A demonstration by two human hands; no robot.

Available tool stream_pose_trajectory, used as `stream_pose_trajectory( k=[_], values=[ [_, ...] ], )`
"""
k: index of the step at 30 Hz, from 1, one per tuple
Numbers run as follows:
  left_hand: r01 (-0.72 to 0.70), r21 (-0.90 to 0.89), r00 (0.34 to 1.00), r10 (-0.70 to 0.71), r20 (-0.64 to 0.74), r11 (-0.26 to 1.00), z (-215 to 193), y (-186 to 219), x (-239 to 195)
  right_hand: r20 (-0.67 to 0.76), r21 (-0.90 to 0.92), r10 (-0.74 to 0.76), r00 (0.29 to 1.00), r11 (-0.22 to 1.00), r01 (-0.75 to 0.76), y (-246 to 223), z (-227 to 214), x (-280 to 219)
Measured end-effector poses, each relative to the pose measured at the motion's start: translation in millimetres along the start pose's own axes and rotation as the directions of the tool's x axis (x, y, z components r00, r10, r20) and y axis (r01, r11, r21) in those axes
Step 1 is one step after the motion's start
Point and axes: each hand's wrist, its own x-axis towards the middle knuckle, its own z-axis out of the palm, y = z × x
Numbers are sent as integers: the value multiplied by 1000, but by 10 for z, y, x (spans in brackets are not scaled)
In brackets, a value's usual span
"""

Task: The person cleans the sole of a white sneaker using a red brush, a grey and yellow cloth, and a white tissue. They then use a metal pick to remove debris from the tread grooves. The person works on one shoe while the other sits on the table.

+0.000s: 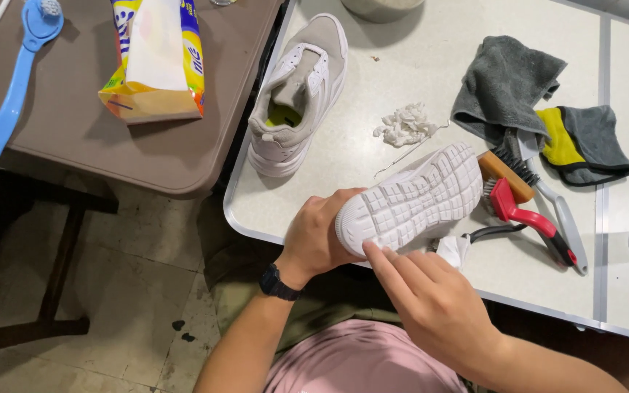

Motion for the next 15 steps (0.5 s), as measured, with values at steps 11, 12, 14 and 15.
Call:
stream_pose_trajectory(
  k=[11,12,14,15],
  values=[
    [61,101,998,-59,-24,993,140,-135,-85,209,660,676,707,436,-612,464,-16,-82],
    [153,136,987,-144,-72,979,175,-156,-81,220,745,697,683,332,-579,521,-9,-28],
    [151,136,987,-143,-68,979,174,-145,-70,241,780,703,669,269,-565,585,10,41],
    [152,135,987,-144,-67,979,170,-142,-70,266,810,705,657,206,-549,615,22,80]
  ],
)
